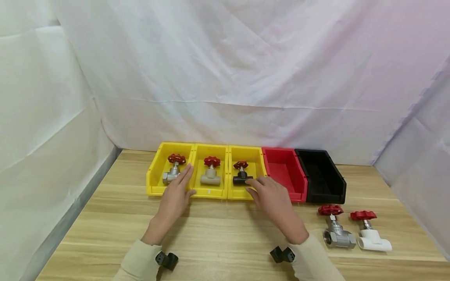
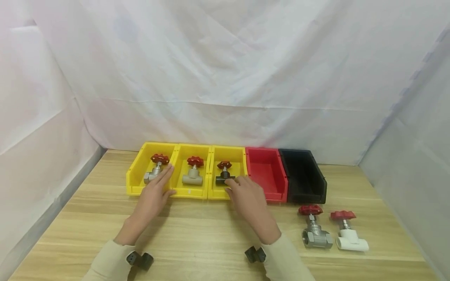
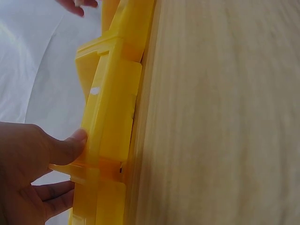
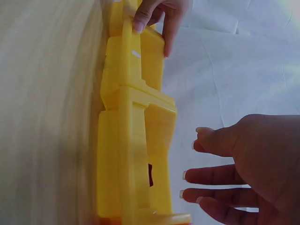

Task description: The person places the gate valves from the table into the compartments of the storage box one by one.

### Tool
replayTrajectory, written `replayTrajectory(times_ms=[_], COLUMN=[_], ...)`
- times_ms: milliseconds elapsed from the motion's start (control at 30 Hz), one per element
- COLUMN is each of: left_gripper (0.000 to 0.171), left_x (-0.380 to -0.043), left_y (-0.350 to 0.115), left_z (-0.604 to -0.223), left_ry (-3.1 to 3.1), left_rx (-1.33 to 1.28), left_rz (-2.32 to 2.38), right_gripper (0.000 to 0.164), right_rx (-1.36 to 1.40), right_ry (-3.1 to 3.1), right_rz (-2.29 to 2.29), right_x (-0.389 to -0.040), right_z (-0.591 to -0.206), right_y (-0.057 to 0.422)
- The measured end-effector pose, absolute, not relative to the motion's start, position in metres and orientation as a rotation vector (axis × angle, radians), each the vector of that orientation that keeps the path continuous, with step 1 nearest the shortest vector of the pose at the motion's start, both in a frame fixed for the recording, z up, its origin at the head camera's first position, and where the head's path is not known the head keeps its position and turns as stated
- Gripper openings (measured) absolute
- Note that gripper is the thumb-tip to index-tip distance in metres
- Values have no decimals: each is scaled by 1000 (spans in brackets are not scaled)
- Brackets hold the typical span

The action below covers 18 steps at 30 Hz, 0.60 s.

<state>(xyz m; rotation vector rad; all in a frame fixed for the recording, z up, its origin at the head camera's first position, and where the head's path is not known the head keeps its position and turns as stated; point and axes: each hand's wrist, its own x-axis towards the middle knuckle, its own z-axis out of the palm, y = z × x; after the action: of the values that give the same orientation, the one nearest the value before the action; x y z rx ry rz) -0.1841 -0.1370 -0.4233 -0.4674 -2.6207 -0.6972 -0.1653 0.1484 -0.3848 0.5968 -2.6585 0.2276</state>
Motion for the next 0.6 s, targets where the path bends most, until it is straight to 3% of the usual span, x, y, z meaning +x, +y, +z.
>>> replayTrajectory(times_ms=[600], left_gripper=[74], left_x=[-183], left_y=[-137], left_z=[-423], left_ry=[-2642], left_rx=[-449], left_rz=[-696], right_gripper=[29], right_rx=[606], right_ry=[-2616], right_rz=[315], right_x=[-134], right_z=[-398], right_y=[200])
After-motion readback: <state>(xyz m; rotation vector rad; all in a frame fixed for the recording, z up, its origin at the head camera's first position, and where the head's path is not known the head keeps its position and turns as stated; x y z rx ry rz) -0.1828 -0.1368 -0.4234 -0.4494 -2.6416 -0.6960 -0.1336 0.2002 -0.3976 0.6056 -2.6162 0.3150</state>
